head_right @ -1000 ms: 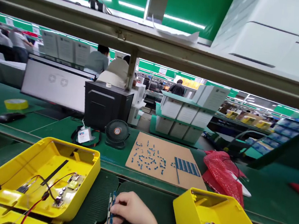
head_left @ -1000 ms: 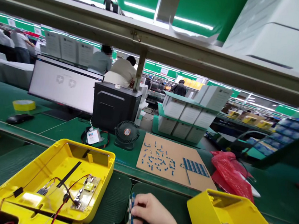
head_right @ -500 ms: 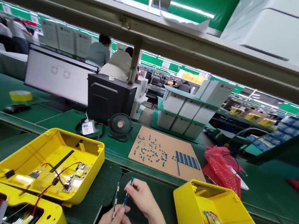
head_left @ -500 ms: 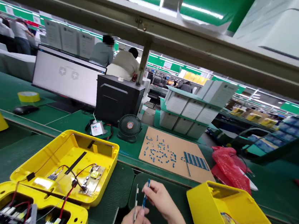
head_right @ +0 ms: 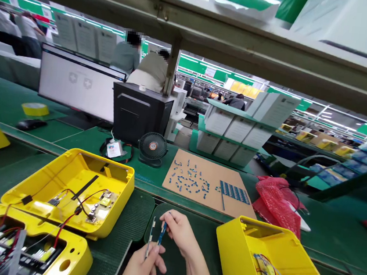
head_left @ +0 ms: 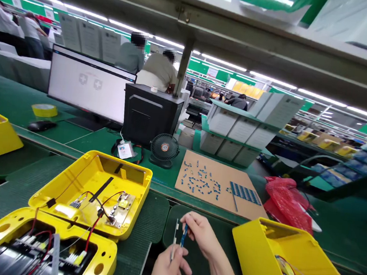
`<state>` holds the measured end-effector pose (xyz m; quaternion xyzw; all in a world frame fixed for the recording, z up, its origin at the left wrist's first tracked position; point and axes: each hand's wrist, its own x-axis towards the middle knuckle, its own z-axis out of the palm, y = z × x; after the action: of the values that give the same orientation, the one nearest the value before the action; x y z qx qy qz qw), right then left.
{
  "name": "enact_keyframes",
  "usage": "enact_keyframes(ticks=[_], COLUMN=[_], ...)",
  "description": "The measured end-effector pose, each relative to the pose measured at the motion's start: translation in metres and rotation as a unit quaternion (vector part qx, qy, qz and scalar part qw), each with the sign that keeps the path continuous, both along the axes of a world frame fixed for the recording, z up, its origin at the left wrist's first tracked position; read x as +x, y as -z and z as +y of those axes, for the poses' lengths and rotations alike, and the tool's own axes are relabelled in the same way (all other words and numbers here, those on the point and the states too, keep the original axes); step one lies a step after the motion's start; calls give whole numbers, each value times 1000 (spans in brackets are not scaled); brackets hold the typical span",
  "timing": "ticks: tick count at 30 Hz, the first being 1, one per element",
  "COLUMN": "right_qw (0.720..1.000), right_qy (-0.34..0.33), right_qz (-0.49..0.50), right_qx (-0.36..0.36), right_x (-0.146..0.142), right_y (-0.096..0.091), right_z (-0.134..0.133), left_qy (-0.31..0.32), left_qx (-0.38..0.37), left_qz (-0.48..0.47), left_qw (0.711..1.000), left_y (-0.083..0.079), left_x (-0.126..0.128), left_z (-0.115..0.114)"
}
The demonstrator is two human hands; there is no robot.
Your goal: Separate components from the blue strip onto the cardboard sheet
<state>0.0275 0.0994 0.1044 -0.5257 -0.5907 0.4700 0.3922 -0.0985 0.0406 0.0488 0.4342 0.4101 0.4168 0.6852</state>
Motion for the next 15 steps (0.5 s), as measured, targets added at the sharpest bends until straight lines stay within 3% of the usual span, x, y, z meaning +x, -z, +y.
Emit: enact_keyframes(ticks=[3,7,9,12,15], right_qw=[996,968,963,993,986], right_qy=[17,52,69,64,11], right_qz=[-75,-188,-194,-39,164], right_qx=[54,157,171,91,-21], right_x=[-2,-5,-5,-1,2], right_y=[-5,-7,-4,2,7], right_z=[0,-4,-5,-5,-8], left_qy=[1,0,1,-6,-19], left_qx=[-5,-10,-11,-8,-4], left_qz=[2,-4,-10,-13,-9], left_qw=[1000,1000,1000,1000,1000], left_y=[-1,-3,-3,-1,3], left_x=[1,0,0,0,0], left_z=[0,0,0,0,1])
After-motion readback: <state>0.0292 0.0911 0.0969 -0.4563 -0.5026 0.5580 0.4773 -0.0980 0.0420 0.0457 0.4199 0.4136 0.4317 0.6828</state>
